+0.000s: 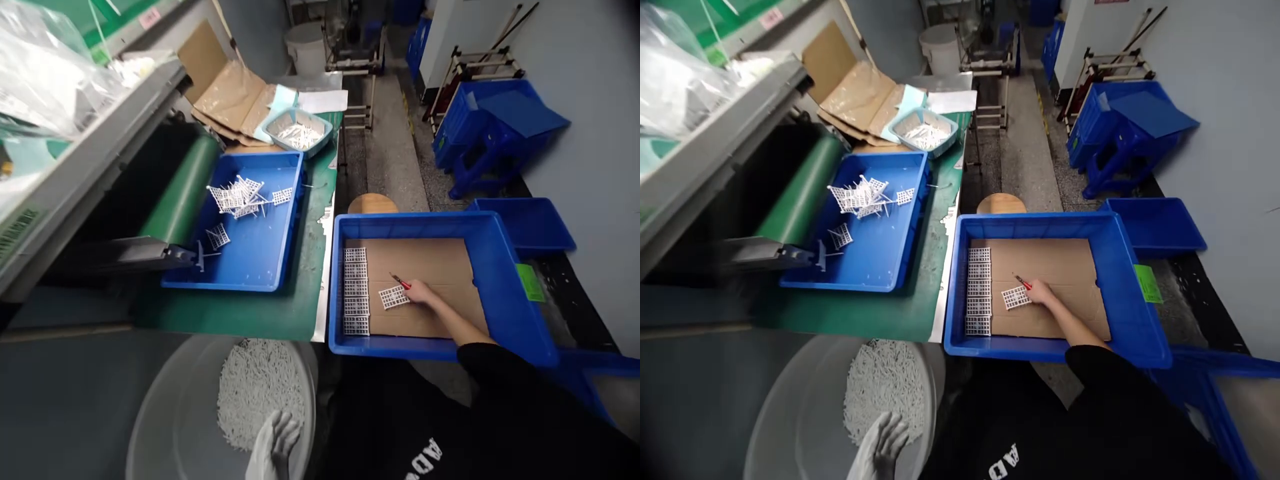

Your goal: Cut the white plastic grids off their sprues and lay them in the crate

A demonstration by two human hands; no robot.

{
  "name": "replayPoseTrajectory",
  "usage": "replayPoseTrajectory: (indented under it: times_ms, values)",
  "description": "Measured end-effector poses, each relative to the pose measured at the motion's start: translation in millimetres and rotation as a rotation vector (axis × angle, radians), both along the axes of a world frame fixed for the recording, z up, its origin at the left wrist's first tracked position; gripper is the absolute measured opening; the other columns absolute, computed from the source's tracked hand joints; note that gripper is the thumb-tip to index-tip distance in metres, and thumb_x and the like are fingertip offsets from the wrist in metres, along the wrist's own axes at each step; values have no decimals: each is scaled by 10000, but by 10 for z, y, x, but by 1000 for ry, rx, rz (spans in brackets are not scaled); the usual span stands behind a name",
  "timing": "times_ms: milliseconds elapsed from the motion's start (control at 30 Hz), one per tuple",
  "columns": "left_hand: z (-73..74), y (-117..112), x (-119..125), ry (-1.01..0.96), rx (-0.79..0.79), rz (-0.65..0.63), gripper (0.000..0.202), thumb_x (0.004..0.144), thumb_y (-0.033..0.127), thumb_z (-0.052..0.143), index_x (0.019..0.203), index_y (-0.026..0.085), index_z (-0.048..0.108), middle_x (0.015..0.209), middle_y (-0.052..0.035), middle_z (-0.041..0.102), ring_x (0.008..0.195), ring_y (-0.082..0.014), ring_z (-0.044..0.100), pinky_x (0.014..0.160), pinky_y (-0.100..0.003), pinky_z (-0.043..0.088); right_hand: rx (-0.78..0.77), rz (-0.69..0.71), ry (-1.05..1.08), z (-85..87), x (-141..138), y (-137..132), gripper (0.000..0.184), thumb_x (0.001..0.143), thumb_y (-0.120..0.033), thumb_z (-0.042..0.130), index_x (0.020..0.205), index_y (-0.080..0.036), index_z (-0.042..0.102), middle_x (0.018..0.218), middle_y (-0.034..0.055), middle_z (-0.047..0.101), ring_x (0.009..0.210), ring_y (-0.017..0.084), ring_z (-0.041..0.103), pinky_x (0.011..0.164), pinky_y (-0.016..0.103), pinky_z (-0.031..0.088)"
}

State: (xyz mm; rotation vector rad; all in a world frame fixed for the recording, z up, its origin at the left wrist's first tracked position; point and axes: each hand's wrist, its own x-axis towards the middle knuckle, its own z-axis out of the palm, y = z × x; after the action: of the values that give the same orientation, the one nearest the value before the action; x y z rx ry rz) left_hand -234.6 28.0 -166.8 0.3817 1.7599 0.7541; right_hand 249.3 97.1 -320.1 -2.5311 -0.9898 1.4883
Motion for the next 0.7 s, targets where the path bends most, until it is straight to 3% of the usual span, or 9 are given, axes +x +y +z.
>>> replayPoseTrajectory:
  times_ms: [167, 267, 333, 400, 500, 600, 700]
  values:
    - [94, 315, 331, -5, 170, -29, 580, 690, 512, 798, 1121, 155, 646, 1079, -112, 727, 967, -278, 712, 825, -356, 608, -182, 95, 101, -81, -509, -395, 309, 969, -424, 598, 1033, -124, 639, 940, 40, 658, 793, 142, 642, 728, 313, 573]
    - [178, 712, 470, 15, 264, -83, 543, 748, 506, 759, 1124, 130, 648, 1023, -115, 731, 892, -242, 717, 796, -343, 597, -178, 125, 81, -71, -641, -417, 303, 962, -428, 607, 992, -129, 642, 931, 38, 657, 812, 147, 641, 752, 318, 564]
    - [258, 1071, 571, 65, 332, -199, 538, 787, 509, 721, 1145, 117, 638, 1030, -125, 728, 888, -236, 714, 787, -343, 590, -147, 151, 68, -36, -670, -416, 288, 947, -417, 629, 945, -130, 643, 894, 29, 657, 799, 145, 638, 757, 318, 554]
    - [333, 1534, 681, 211, 434, -394, 524, 856, 530, 623, 1166, 108, 623, 1050, -137, 721, 883, -234, 707, 767, -347, 585, -113, 183, 95, -3, -675, -430, 262, 937, -382, 635, 874, -128, 646, 787, 12, 654, 713, 135, 631, 714, 301, 539]
    - [397, 2450, 848, 537, 597, -658, 437, 938, 465, 476, 1165, 122, 626, 1084, -125, 712, 905, -216, 685, 813, -345, 558, -59, 212, 157, 21, -633, -482, 242, 907, -299, 597, 731, -144, 657, 622, 21, 640, 590, 164, 636, 614, 279, 489]
    - [420, 3468, 1035, 701, 657, -721, 295, 897, 301, 550, 1103, 123, 664, 1105, -121, 706, 1023, -225, 638, 974, -355, 468, 8, 182, 84, 82, -538, -577, 157, 787, -250, 635, 656, -167, 654, 704, 108, 694, 732, 273, 705, 661, 324, 484]
    - [468, 4293, 1272, 856, 709, -750, 341, 846, 222, 610, 1145, 60, 631, 1204, -195, 639, 1131, -292, 559, 1034, -433, 387, 72, 118, -30, 233, -471, -713, 92, 730, -285, 654, 699, -202, 682, 852, 157, 722, 872, 344, 709, 758, 387, 507]
